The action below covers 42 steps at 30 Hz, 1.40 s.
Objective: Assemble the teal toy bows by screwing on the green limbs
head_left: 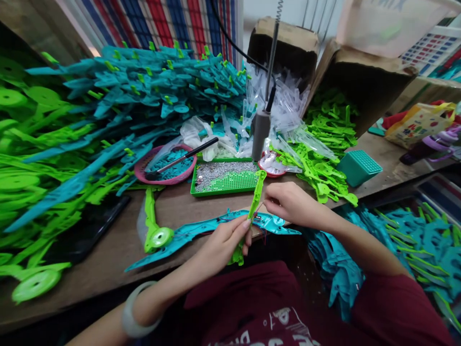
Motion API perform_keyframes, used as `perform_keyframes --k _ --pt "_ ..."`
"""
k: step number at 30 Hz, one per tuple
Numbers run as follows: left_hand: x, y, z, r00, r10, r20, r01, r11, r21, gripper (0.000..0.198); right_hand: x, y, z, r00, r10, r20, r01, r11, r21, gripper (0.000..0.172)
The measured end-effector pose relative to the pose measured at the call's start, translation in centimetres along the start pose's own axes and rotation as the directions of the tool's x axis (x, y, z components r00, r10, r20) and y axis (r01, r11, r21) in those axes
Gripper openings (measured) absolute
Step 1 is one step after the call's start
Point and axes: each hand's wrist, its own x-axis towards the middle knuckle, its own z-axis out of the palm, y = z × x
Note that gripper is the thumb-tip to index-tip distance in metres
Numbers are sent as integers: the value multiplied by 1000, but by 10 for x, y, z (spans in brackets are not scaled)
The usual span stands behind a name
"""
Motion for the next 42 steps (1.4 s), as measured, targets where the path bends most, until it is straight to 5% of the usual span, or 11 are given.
perform_keyframes --k 7,12,16,21,28,31,38,42 --pt "15 -10 12 992 -97 -83 96 995 -13 45 3 0 26 979 13 -202 -21 999 -34 19" --pt "20 -12 13 992 -124 10 123 991 56 42 2 8 41 933 50 -355 37 972 233 13" --pt "24 -15 14 980 -137 145 122 987 109 34 -1 18 47 924 156 -349 1 912 410 11" --pt "34 -13 9 987 -138 75 133 988 74 27 -10 29 39 900 323 -294 -58 756 652 9" --pt "33 -16 11 991 -129 26 125 983 135 34 -23 18 11 995 19 -98 24 908 418 29" --pt "32 -17 12 993 -118 -11 117 969 217 34 -24 13 13 992 -96 -81 118 934 337 17" --pt "35 -17 9 1000 -13 8 11 970 242 25 -23 15 37 983 83 -162 -13 921 389 9" --pt "38 -21 10 1000 14 -10 -11 974 227 27 -22 15 46 961 17 -276 70 951 302 12"
